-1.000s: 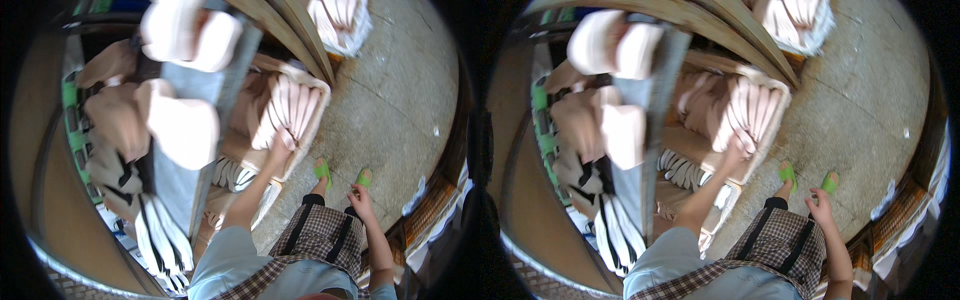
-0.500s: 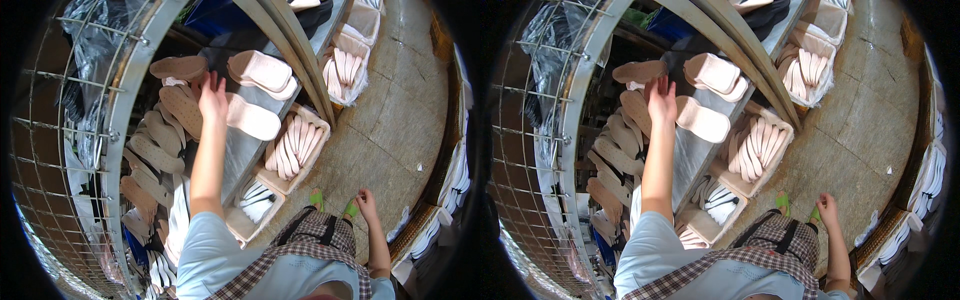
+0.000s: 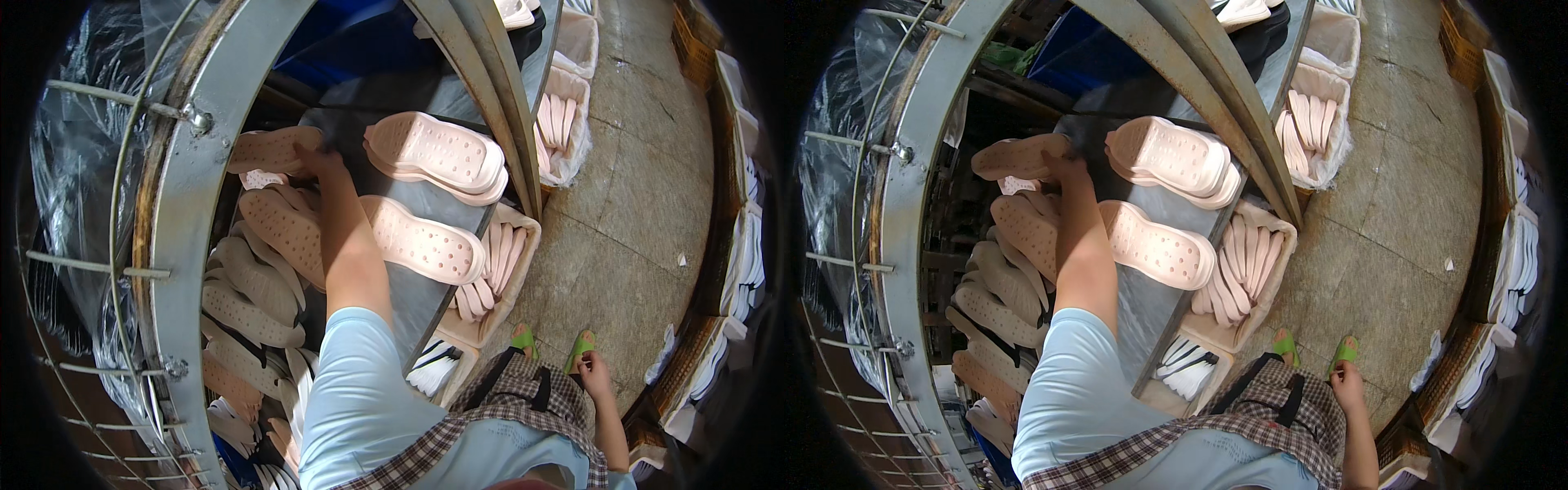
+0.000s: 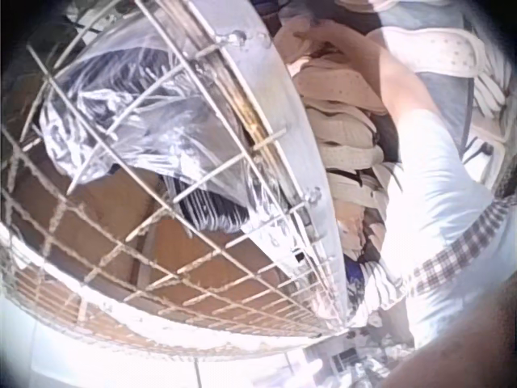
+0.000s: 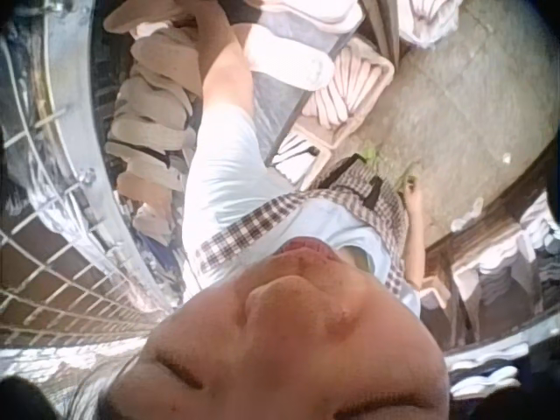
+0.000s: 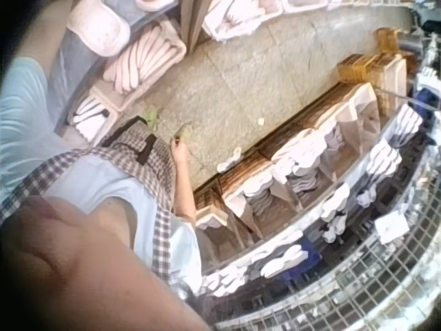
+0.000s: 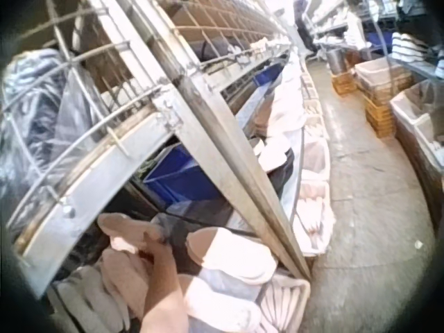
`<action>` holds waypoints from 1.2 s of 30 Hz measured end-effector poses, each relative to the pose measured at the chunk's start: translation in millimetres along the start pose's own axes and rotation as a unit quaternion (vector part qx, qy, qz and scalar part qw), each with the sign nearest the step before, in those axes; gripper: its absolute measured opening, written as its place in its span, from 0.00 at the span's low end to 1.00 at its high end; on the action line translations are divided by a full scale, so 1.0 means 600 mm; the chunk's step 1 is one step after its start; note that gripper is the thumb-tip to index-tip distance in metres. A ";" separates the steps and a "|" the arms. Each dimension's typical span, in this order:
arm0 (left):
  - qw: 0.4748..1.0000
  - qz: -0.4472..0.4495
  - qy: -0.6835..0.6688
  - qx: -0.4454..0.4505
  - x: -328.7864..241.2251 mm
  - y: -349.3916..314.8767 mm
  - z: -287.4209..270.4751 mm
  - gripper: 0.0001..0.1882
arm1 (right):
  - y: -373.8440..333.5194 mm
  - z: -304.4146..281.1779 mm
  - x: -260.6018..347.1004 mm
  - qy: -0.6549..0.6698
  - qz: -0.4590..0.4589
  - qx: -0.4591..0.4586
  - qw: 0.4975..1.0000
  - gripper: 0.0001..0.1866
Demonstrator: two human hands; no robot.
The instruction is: The person repeatedly picks up pairs of light pink slippers from a metal rack, inspects them by turning them over, and places them into a cardboard bin. The person continues this process, moving slippers from the rack to the bin throughout the clip.
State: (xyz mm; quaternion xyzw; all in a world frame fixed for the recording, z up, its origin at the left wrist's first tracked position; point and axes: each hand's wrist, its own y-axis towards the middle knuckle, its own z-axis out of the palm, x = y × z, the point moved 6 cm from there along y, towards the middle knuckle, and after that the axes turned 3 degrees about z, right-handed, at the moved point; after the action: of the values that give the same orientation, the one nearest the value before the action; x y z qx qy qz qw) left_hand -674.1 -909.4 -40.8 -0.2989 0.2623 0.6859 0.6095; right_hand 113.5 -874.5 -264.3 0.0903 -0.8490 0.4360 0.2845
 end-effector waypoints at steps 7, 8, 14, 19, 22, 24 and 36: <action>0.999 0.006 0.026 -0.025 0.002 0.063 -0.020 0.33 | 0.006 0.037 0.033 -0.012 -0.029 0.012 0.999 0.16; 0.999 0.024 0.048 0.003 -0.009 0.068 -0.017 0.32 | 0.014 0.039 0.038 -0.008 -0.041 0.014 0.999 0.16; 0.989 -0.118 -0.086 0.034 -0.074 -0.041 0.038 0.26 | 0.043 -0.004 0.060 -0.059 -0.172 0.004 0.983 0.14; 0.952 -0.288 -0.105 -0.011 -0.178 -0.257 0.061 0.25 | 0.050 -0.049 0.155 -0.023 -0.239 0.014 0.971 0.16; 0.914 -0.353 -0.194 -0.051 -0.231 -0.414 0.044 0.25 | 0.029 -0.076 0.252 0.027 -0.325 0.066 0.943 0.19; 0.915 -0.380 -0.105 0.082 -0.273 -0.514 0.039 0.26 | 0.006 -0.075 0.323 0.159 -0.357 0.142 0.909 0.21; 0.908 -0.391 0.134 0.071 -0.414 -0.965 -0.172 0.28 | -0.194 -0.034 0.575 0.546 -0.158 0.572 0.591 0.42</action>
State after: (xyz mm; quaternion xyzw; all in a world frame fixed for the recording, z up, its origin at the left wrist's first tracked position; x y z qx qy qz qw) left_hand -70.4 -1083.7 72.8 -0.4223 0.2513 0.3260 0.8076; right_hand -114.8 -896.0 19.3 0.1129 -0.0826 0.7479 0.6489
